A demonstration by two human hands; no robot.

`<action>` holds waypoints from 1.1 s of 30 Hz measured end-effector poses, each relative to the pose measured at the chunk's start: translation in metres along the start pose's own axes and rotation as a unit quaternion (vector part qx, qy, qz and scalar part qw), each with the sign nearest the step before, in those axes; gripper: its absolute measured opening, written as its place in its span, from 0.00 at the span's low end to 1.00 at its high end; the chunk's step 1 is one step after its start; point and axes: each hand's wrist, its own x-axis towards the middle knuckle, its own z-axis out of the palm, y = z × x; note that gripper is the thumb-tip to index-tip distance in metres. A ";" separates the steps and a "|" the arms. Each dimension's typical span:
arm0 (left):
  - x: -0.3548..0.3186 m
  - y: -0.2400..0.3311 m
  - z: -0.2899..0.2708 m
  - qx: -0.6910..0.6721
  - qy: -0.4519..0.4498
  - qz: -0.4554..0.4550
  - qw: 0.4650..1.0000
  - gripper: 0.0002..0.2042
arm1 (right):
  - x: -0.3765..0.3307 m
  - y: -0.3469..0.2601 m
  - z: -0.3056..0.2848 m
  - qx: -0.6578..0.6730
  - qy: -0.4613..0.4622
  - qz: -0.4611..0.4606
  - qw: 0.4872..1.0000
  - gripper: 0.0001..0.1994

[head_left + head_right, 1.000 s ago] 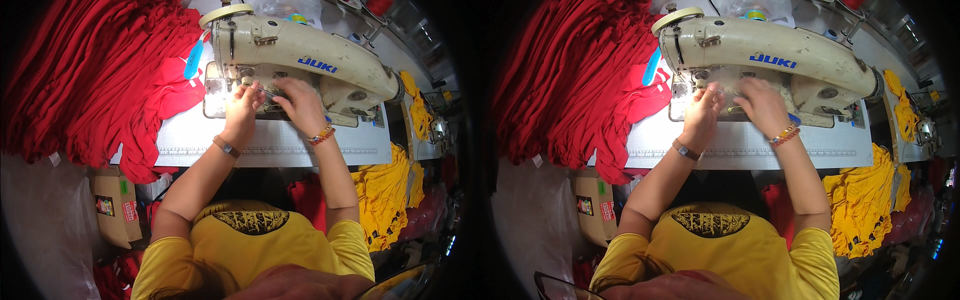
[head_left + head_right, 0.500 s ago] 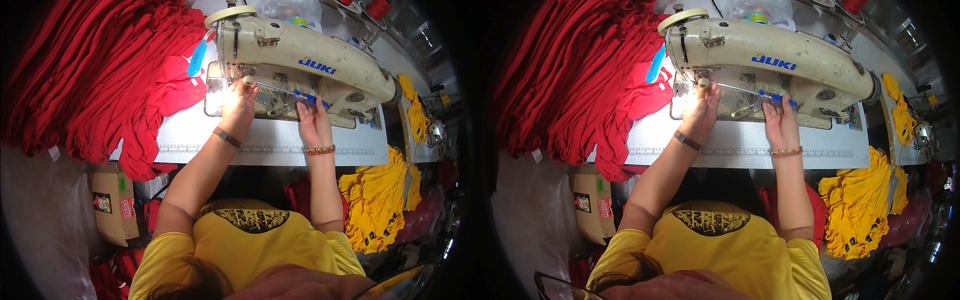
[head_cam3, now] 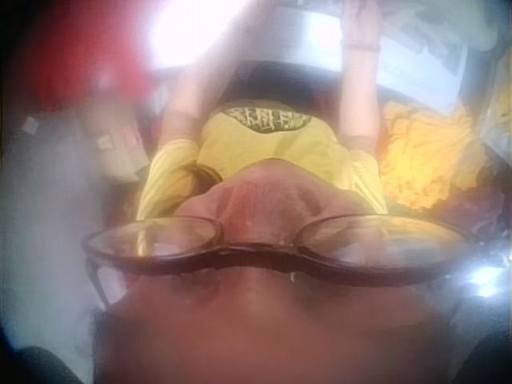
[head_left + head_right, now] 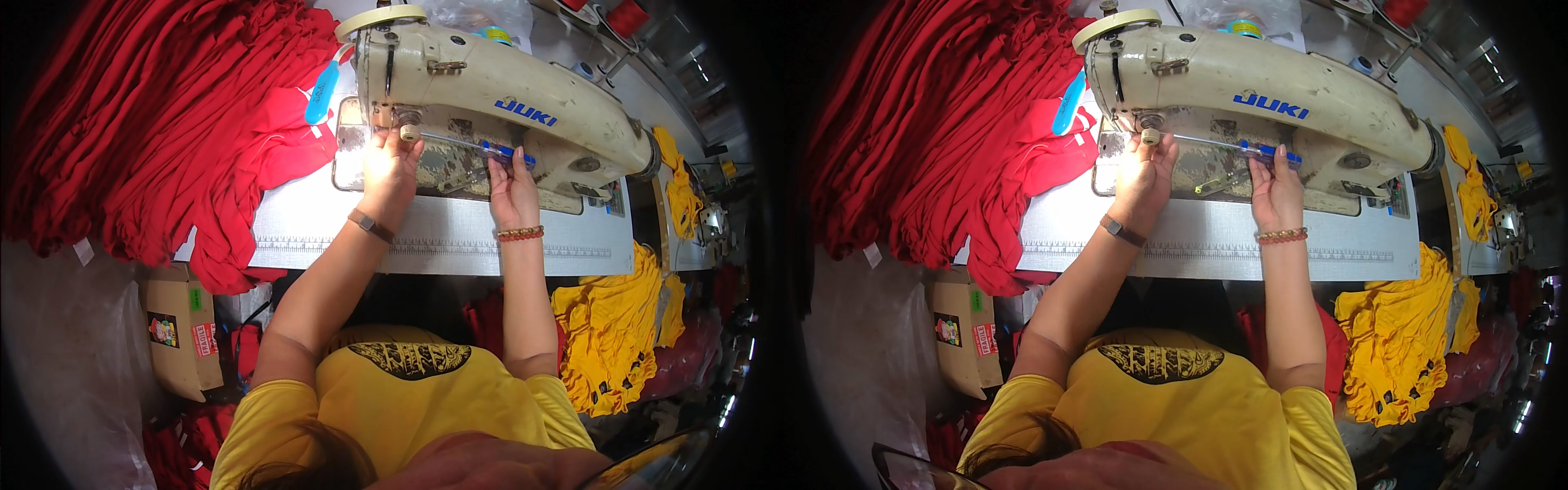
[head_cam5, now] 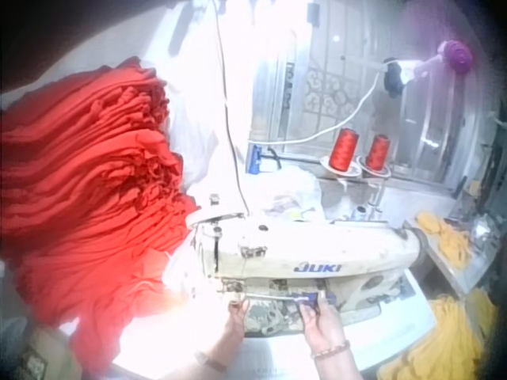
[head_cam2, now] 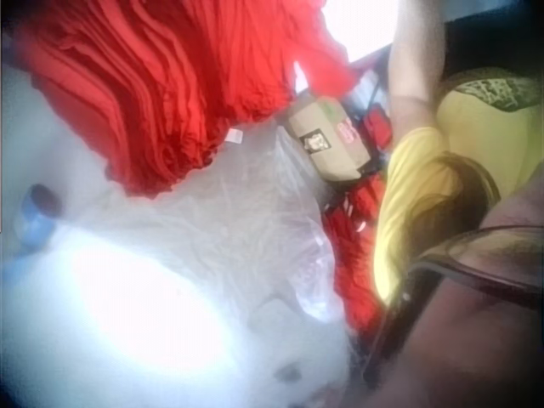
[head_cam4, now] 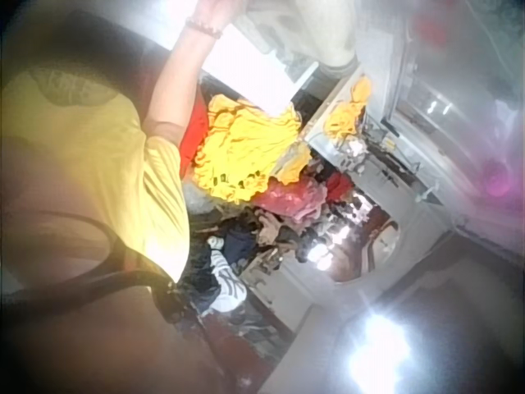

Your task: The person uses a screwdriver to adjust a screw on the bobbin case area of a JUKI sewing machine. They manipulate the screwdriver with both hands to tighten or loosen the screw while the machine is stationary.

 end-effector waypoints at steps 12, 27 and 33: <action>0.000 0.000 0.001 -0.001 -0.008 0.003 1.000 0.07 | 0.006 0.000 -0.005 -0.004 -0.016 0.017 1.000 0.10; 0.001 -0.002 -0.003 0.019 -0.027 0.006 0.999 0.06 | 0.004 -0.001 -0.005 0.030 -0.021 0.020 0.999 0.10; 0.000 -0.002 0.000 0.013 -0.008 0.011 1.000 0.06 | 0.005 0.000 -0.006 0.031 -0.037 0.028 0.998 0.08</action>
